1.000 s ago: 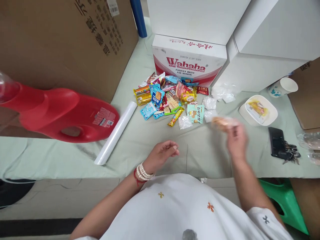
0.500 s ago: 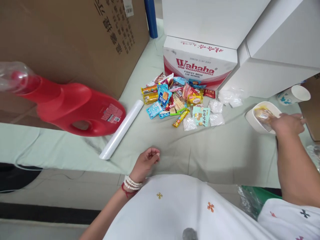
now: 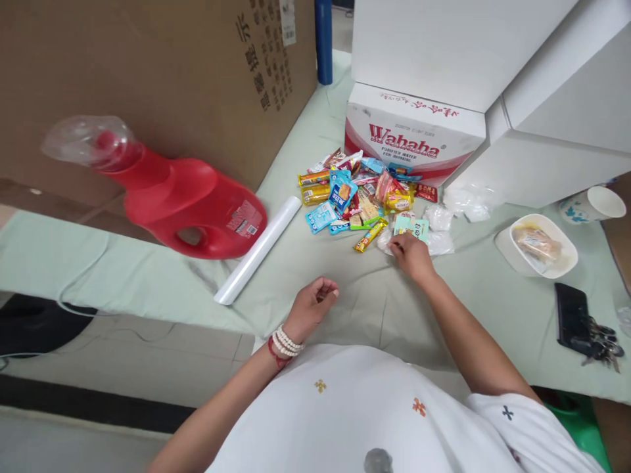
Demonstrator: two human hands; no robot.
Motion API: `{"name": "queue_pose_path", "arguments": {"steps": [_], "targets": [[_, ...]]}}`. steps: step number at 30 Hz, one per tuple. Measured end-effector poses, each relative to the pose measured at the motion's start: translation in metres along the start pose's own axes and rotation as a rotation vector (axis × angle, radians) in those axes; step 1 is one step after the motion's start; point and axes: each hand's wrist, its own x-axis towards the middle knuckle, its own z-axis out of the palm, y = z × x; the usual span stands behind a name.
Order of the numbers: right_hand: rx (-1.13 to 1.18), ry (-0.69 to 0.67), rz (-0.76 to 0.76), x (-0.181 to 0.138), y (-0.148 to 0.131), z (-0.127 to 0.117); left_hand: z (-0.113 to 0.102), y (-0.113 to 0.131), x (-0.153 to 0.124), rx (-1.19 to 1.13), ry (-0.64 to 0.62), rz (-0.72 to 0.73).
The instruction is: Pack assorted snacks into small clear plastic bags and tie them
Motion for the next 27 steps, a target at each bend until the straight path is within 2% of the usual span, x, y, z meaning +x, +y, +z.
{"name": "queue_pose_path", "arguments": {"steps": [2, 5, 9, 12, 14, 17, 20, 23, 25, 27], "targets": [[0.37, 0.062, 0.173, -0.013, -0.005, 0.002, 0.006, 0.003, 0.006, 0.026, 0.037, 0.057], [0.805, -0.019, 0.346, -0.042, -0.022, 0.011, 0.027, 0.012, 0.023, 0.044, 0.037, 0.178], [1.005, -0.124, 0.414, -0.069, -0.045, 0.019, 0.053, 0.019, 0.047, 0.114, -0.057, 0.343], [1.116, -0.176, 0.518, -0.072, -0.043, 0.007, 0.052, 0.015, 0.058, 0.098, -0.112, 0.33], [1.136, -0.193, 0.552, -0.071, -0.036, -0.003, 0.046, 0.01, 0.061, 0.017, -0.123, 0.251], [1.086, -0.14, 0.504, -0.069, -0.028, -0.008, 0.039, 0.006, 0.062, -0.117, -0.095, 0.145], [1.113, -0.039, 0.49, -0.069, -0.024, -0.001, 0.038, 0.007, 0.061, -0.321, -0.059, 0.117], [1.137, 0.0, 0.529, -0.074, -0.02, 0.005, 0.035, 0.011, 0.059, -0.507, -0.015, 0.136], [1.028, 0.119, 0.487, -0.079, -0.018, 0.003, 0.029, 0.015, 0.056, -0.483, -0.04, 0.194], [0.816, 0.323, 0.345, -0.08, -0.018, -0.002, 0.023, 0.019, 0.051, -0.372, -0.103, 0.281]]}}
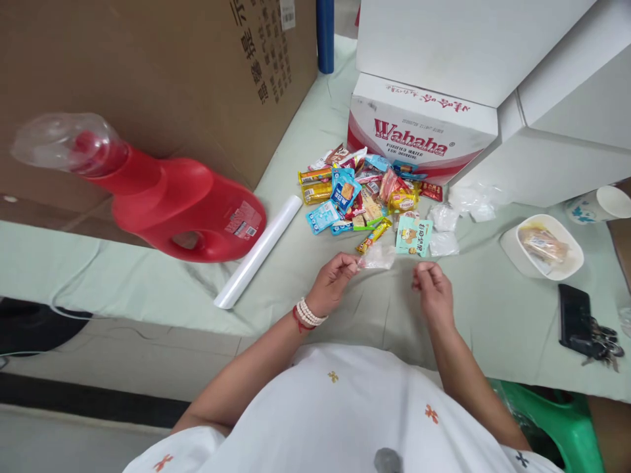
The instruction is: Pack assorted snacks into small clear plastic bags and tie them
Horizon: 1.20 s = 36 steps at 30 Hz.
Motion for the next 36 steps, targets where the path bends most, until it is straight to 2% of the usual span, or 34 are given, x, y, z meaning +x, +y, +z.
{"name": "queue_pose_path", "arguments": {"steps": [1, 2, 4, 6, 8, 10, 12, 17, 20, 22, 26, 29, 31, 36], "targets": [[-0.08, 0.036, -0.137, 0.001, -0.003, -0.001, -0.001, 0.004, -0.002, 0.051, -0.046, 0.031], [-0.152, 0.016, -0.251, 0.003, -0.007, 0.0, -0.001, 0.007, -0.003, 0.091, -0.088, 0.057], [-0.232, -0.178, -0.358, 0.008, -0.014, 0.005, -0.001, 0.012, -0.005, 0.128, -0.145, 0.092], [-0.202, -0.387, -0.321, 0.015, -0.016, 0.015, 0.002, 0.013, -0.005, 0.093, -0.124, 0.099], [-0.122, -0.484, -0.254, 0.018, -0.015, 0.028, 0.004, 0.009, -0.004, -0.006, 0.002, 0.089], [-0.041, -0.493, -0.208, 0.016, -0.013, 0.039, 0.006, 0.004, -0.002, -0.117, 0.134, 0.059], [0.024, -0.493, -0.156, 0.012, -0.012, 0.047, 0.007, 0.0, 0.0, -0.188, 0.183, 0.026], [0.052, -0.606, -0.11, 0.008, -0.017, 0.053, 0.003, 0.002, 0.0, -0.295, 0.186, -0.087], [0.176, -0.522, -0.015, 0.011, -0.021, 0.051, -0.001, 0.006, 0.0, -0.373, 0.144, -0.181], [0.245, -0.477, 0.05, 0.011, -0.022, 0.052, -0.003, 0.005, -0.001, -0.339, 0.129, -0.185], [0.108, -0.627, 0.13, 0.004, -0.023, 0.059, -0.001, -0.002, -0.002, -0.213, 0.161, -0.121], [0.17, -0.625, 0.138, 0.0, -0.023, 0.065, 0.001, -0.004, -0.004, -0.16, 0.177, -0.127], [0.28, -0.596, 0.125, -0.001, -0.023, 0.066, 0.0, -0.001, -0.004, -0.175, 0.146, -0.14], [0.495, -0.617, 0.19, 0.0, -0.022, 0.064, -0.001, 0.016, -0.005, -0.183, -0.072, -0.135]]}}
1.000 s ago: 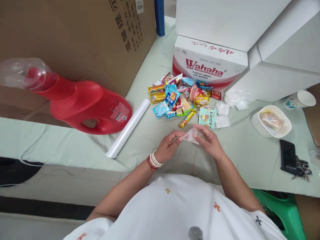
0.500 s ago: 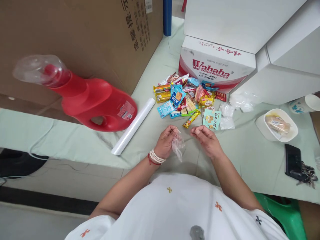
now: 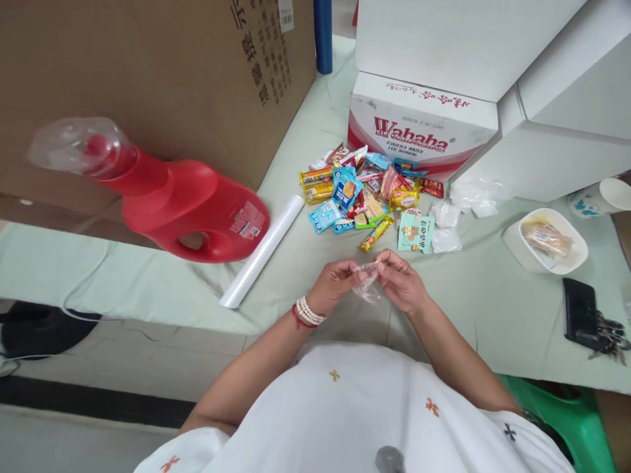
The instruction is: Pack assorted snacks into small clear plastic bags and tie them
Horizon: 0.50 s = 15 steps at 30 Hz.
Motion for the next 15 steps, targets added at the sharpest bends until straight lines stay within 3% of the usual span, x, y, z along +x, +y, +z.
{"name": "queue_pose_path", "arguments": {"steps": [4, 8, 12, 15], "targets": [[-0.1, -0.061, 0.049, -0.005, 0.0, -0.006, 0.002, 0.01, -0.003, -0.197, 0.021, 0.025], [-0.276, -0.138, 0.069, -0.01, -0.008, -0.014, 0.0, 0.012, -0.006, -0.343, 0.067, -0.05], [-0.242, -0.04, -0.084, -0.008, -0.019, -0.011, -0.003, 0.006, -0.01, -0.093, -0.072, -0.123], [-0.136, 0.069, 0.006, -0.004, -0.021, -0.005, -0.003, -0.001, -0.012, 0.011, -0.153, -0.185]]}}
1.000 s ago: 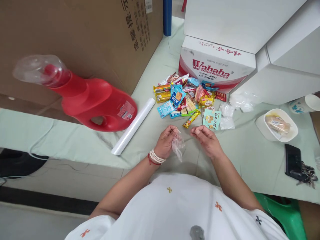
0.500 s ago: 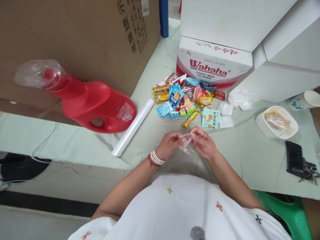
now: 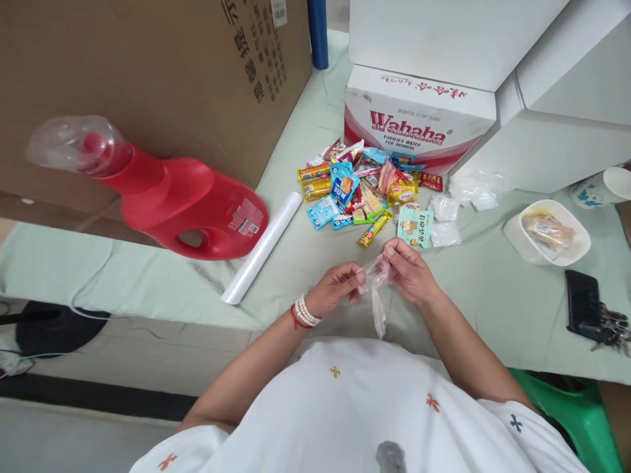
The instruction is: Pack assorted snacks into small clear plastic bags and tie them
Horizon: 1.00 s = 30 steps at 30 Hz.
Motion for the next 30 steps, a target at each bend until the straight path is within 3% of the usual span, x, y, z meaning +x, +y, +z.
{"name": "queue_pose_path", "arguments": {"steps": [3, 5, 10, 15, 21, 24, 26, 30], "targets": [[-0.006, 0.08, 0.109, 0.0, 0.003, 0.002, 0.001, -0.004, 0.001, -0.072, 0.151, 0.081], [-0.022, 0.066, 0.168, -0.002, 0.005, 0.0, 0.001, -0.003, 0.003, -0.109, 0.233, 0.151], [-0.068, -0.091, 0.222, -0.012, 0.006, -0.013, 0.004, -0.002, 0.007, -0.288, 0.248, 0.082], [-0.16, -0.047, -0.01, -0.013, 0.007, -0.016, 0.007, -0.015, 0.014, -0.016, 0.36, 0.155], [-0.028, -0.095, 0.183, -0.01, 0.017, -0.005, 0.005, -0.015, 0.017, 0.144, 0.551, 0.256], [-0.004, -0.084, 0.145, -0.01, 0.018, -0.004, 0.003, -0.012, 0.018, 0.236, 0.637, 0.284], [0.065, -0.099, 0.128, -0.01, 0.018, -0.005, 0.002, -0.009, 0.018, 0.208, 0.631, 0.293], [0.068, -0.25, 0.17, -0.005, 0.02, -0.013, 0.0, -0.003, 0.018, -0.125, 0.478, 0.217]]}}
